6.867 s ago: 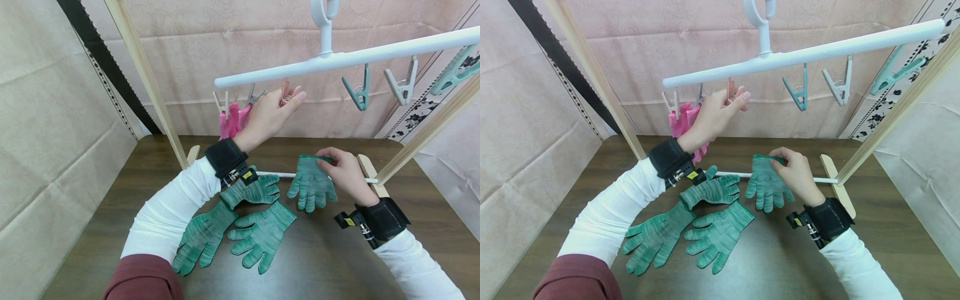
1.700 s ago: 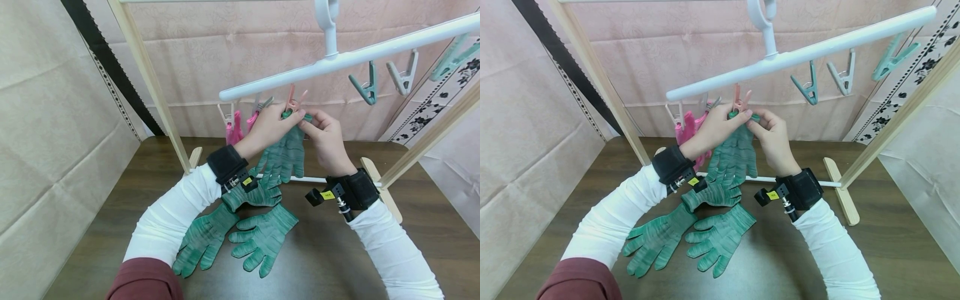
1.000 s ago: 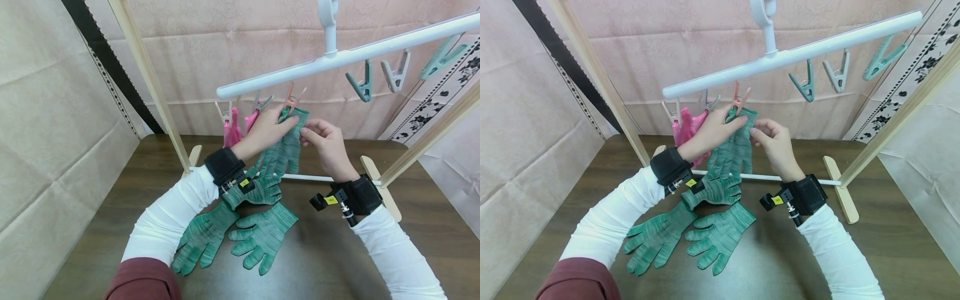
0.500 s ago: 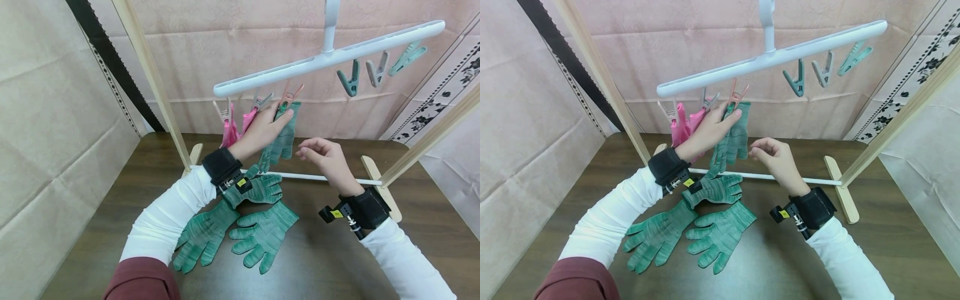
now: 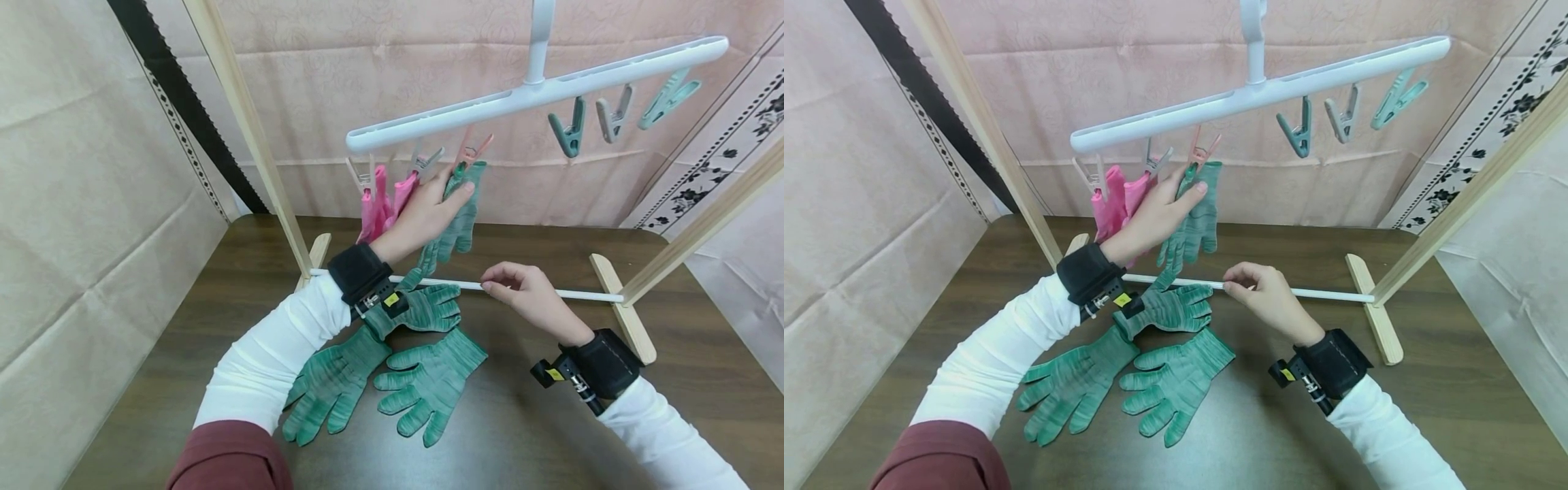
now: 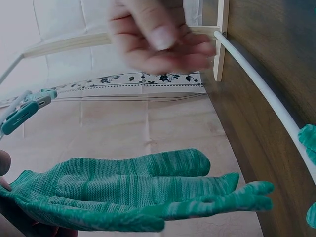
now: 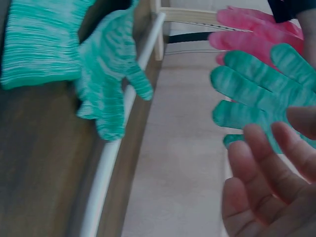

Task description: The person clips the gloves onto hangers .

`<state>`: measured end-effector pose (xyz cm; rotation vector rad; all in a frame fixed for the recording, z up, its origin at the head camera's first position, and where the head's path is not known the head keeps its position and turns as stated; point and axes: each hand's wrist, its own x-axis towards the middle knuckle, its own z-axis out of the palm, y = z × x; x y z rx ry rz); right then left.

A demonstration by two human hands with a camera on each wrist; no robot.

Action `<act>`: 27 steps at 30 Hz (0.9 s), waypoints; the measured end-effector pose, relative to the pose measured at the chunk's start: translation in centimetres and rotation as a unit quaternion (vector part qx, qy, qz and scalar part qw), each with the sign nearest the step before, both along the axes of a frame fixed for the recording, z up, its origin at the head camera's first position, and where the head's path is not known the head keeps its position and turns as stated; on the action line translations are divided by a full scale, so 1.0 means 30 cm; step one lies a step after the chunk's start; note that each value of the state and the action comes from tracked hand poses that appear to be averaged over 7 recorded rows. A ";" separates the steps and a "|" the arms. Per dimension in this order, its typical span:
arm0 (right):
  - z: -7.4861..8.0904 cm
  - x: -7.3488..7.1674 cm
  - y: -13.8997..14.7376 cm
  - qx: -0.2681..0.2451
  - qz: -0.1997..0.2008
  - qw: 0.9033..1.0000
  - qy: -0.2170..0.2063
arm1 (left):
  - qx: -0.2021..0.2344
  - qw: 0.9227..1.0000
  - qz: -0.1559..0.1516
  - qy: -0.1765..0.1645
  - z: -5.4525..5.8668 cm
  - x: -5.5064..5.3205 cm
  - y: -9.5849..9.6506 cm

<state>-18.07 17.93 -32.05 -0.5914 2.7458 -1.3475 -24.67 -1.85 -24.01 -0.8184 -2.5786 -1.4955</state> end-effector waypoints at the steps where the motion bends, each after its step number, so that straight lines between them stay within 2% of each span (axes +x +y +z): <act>1: -0.010 0.000 0.001 0.012 0.002 1.000 -0.007 | 0.000 1.000 0.000 0.001 -0.001 0.000 -0.001; 6: -0.055 0.006 0.003 0.045 0.023 0.998 -0.028 | 0.001 1.000 -0.004 0.005 -0.006 0.005 -0.006; 15: -0.113 0.014 0.005 0.080 0.049 0.995 -0.029 | 0.008 1.000 -0.012 -0.010 -0.018 0.005 -0.010; 27: -0.162 0.013 0.018 0.122 0.061 0.984 -0.112 | 0.014 1.000 -0.006 -0.022 -0.026 0.004 -0.017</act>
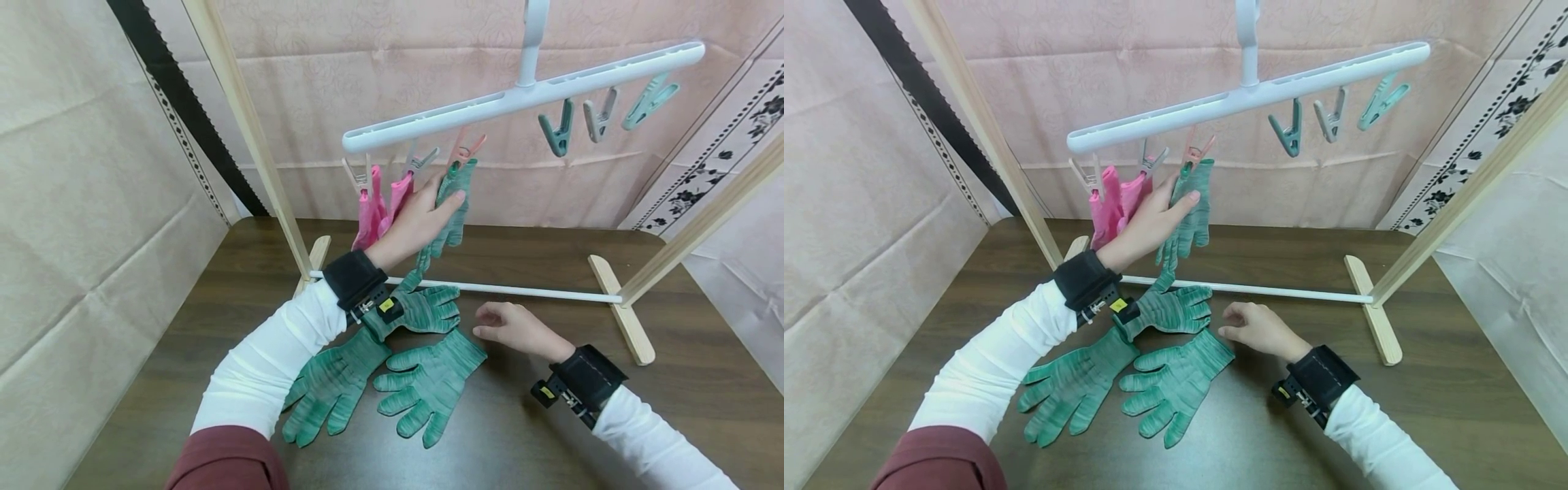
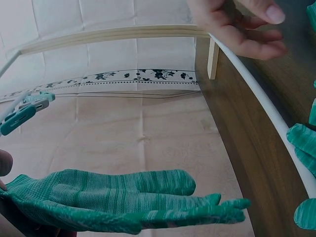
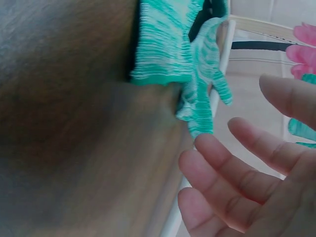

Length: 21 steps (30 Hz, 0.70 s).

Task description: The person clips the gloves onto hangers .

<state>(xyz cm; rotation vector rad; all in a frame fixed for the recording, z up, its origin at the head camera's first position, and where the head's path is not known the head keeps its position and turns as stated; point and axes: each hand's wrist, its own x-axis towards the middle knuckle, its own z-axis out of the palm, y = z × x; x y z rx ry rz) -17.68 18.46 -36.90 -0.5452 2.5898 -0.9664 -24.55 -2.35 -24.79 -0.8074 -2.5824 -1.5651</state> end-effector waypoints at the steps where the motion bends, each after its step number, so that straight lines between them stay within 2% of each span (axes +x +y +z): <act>1: -0.005 -0.001 0.000 0.003 0.003 1.000 -0.006 | 0.002 1.000 -0.001 0.000 -0.001 -0.001 -0.001; 5: -0.023 -0.002 0.000 0.011 0.016 1.000 -0.019 | 0.012 1.000 -0.003 -0.004 -0.005 -0.002 -0.005; 11: -0.045 -0.005 -0.012 0.029 0.038 0.999 -0.003 | 0.019 1.000 -0.003 -0.003 -0.014 -0.004 -0.011; 18: -0.052 0.000 -0.033 0.056 0.029 0.998 0.022 | 0.007 1.000 0.003 -0.003 -0.025 -0.003 -0.018; 21: -0.056 0.002 -0.040 0.069 0.025 0.997 0.031 | 0.008 1.000 0.001 -0.012 -0.012 0.015 -0.022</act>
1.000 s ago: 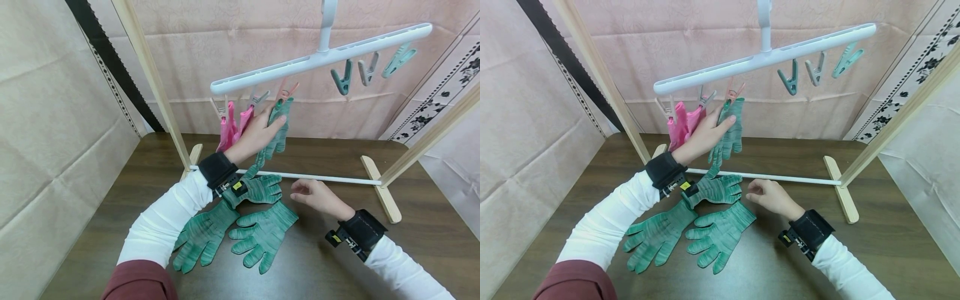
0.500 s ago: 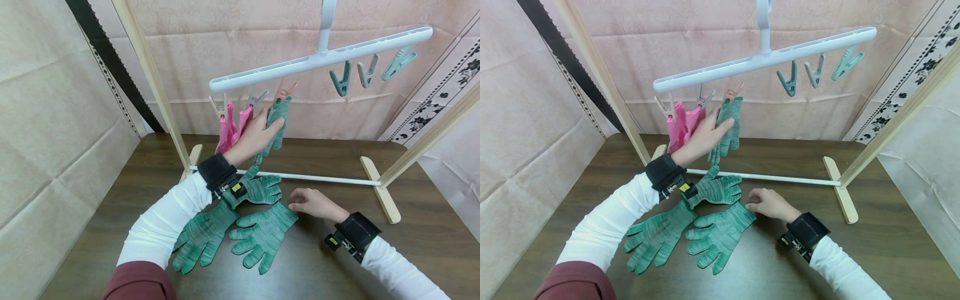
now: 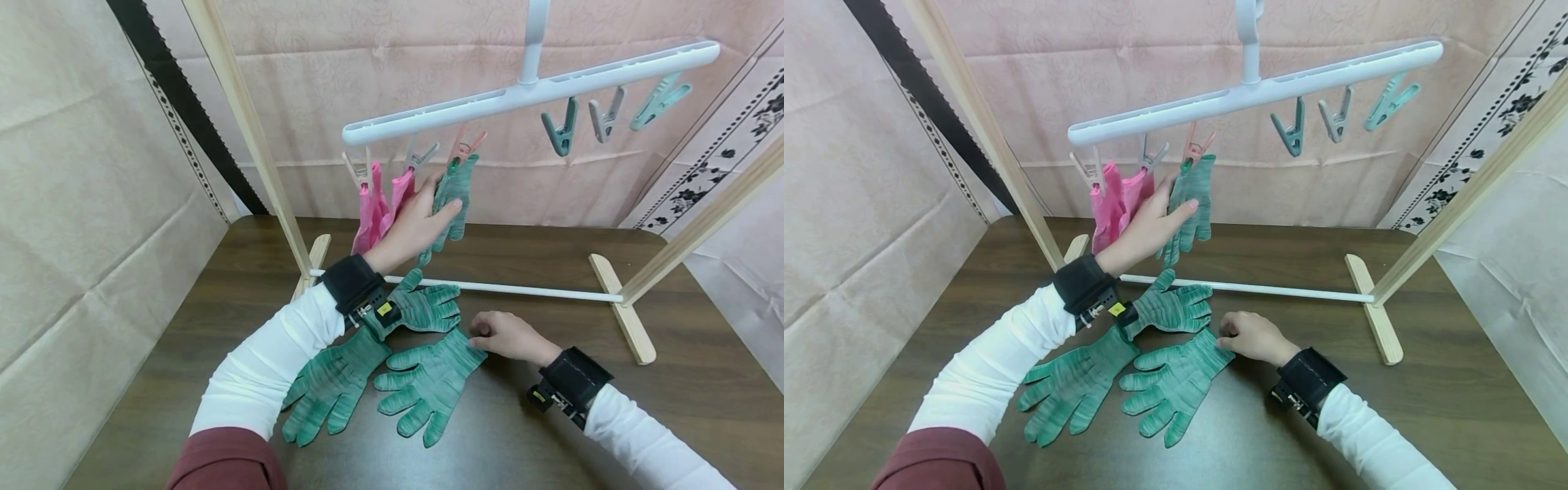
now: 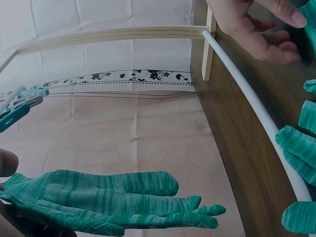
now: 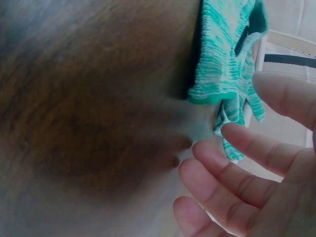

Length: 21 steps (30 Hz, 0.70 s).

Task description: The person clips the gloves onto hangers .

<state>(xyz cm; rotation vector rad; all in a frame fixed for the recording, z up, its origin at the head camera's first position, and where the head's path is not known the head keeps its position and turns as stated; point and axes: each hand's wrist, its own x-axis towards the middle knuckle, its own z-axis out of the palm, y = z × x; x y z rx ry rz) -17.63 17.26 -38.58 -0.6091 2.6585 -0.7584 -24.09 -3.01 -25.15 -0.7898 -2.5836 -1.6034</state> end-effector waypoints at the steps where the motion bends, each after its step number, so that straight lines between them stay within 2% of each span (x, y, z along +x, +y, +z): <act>1: -0.001 0.001 -0.003 0.003 -0.002 1.000 0.002 | 0.000 1.000 -0.002 -0.003 0.010 0.013 -0.002; 6: -0.013 -0.001 -0.010 0.018 -0.007 1.000 0.013 | -0.001 1.000 -0.003 -0.007 0.056 0.076 -0.008; 12: -0.021 -0.002 -0.018 0.038 -0.011 0.999 0.024 | 0.004 1.000 -0.007 -0.009 0.063 0.097 -0.015; 19: -0.024 0.006 -0.025 0.067 -0.010 0.997 0.046 | 0.006 0.999 0.004 0.033 -0.026 0.018 -0.017; 21: -0.026 0.006 -0.025 0.068 -0.008 0.996 0.051 | 0.000 0.999 0.013 0.039 -0.025 0.023 -0.018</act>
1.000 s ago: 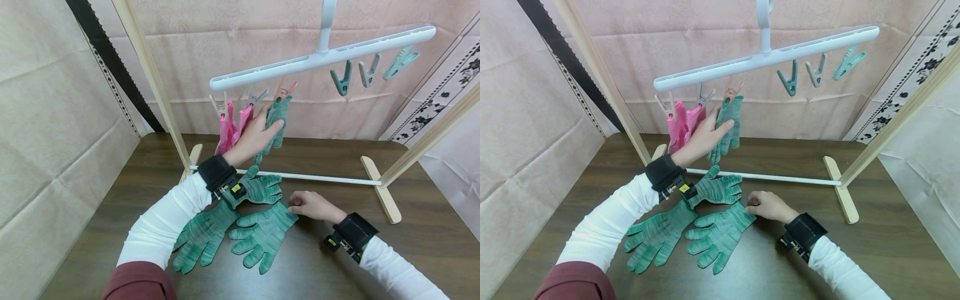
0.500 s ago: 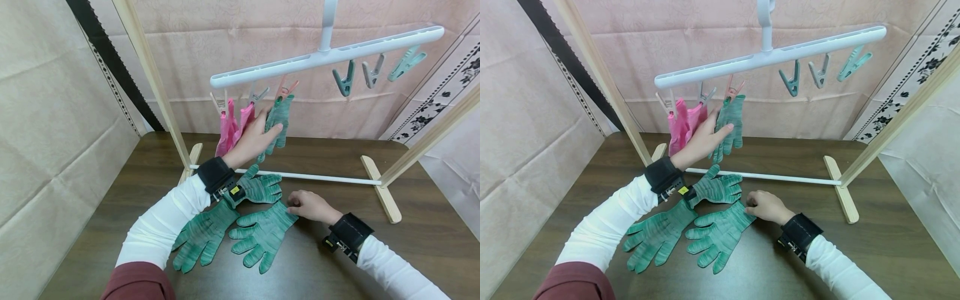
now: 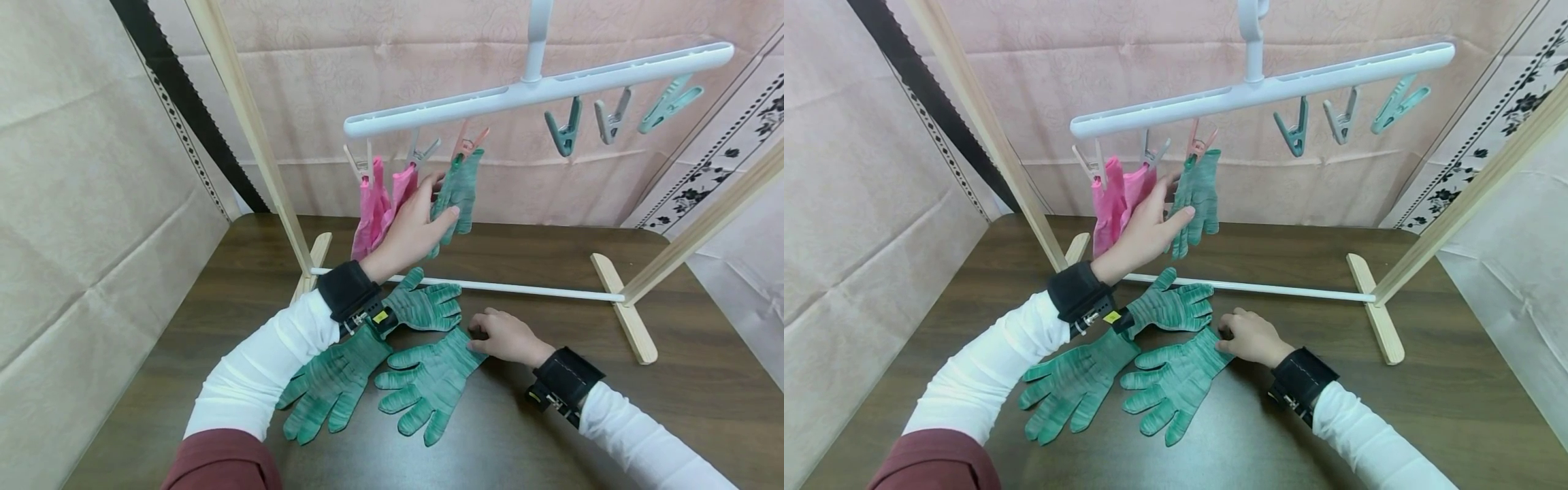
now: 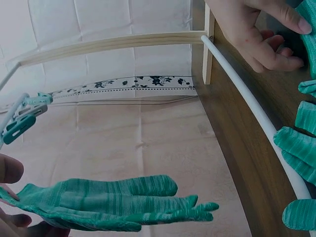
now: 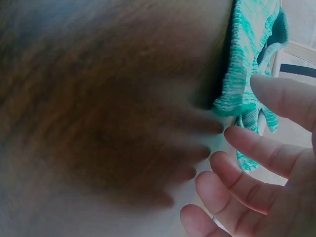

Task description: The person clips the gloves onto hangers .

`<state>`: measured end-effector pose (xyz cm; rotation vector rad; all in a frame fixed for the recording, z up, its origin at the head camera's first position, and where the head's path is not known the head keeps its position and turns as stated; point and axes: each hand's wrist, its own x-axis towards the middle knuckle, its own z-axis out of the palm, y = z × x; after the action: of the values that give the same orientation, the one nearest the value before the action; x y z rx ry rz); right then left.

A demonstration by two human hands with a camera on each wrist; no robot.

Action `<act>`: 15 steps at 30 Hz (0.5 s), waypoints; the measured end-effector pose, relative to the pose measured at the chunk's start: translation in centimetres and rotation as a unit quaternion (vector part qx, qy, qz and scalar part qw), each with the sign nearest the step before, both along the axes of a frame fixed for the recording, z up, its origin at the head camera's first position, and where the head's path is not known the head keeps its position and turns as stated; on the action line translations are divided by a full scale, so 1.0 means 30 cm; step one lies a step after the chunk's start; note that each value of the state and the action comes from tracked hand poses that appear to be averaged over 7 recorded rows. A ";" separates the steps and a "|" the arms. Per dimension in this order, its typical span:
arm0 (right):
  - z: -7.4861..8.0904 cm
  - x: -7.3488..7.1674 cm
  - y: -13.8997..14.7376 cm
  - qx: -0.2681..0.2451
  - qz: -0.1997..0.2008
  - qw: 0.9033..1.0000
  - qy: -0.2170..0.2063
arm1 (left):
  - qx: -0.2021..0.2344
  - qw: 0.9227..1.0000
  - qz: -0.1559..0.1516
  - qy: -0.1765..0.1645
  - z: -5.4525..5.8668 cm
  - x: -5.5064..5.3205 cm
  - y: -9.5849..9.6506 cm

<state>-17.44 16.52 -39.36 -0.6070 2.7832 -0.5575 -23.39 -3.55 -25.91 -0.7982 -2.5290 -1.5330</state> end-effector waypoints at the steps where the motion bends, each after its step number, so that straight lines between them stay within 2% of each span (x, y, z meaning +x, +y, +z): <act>1: -0.001 0.000 0.000 0.001 0.002 1.000 0.003 | 0.000 1.000 0.004 0.005 0.000 0.003 0.000; 9: -0.004 -0.002 -0.002 0.004 0.008 1.000 0.009 | -0.001 0.998 0.042 0.052 0.013 0.029 0.009; 15: -0.006 -0.006 -0.001 0.012 0.011 1.000 0.000 | 0.000 0.991 0.051 0.124 0.014 0.039 0.021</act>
<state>-17.63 16.49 -39.52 -0.6304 2.7752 -0.5199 -22.21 -2.91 -25.48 -0.7906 -2.3520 -1.3128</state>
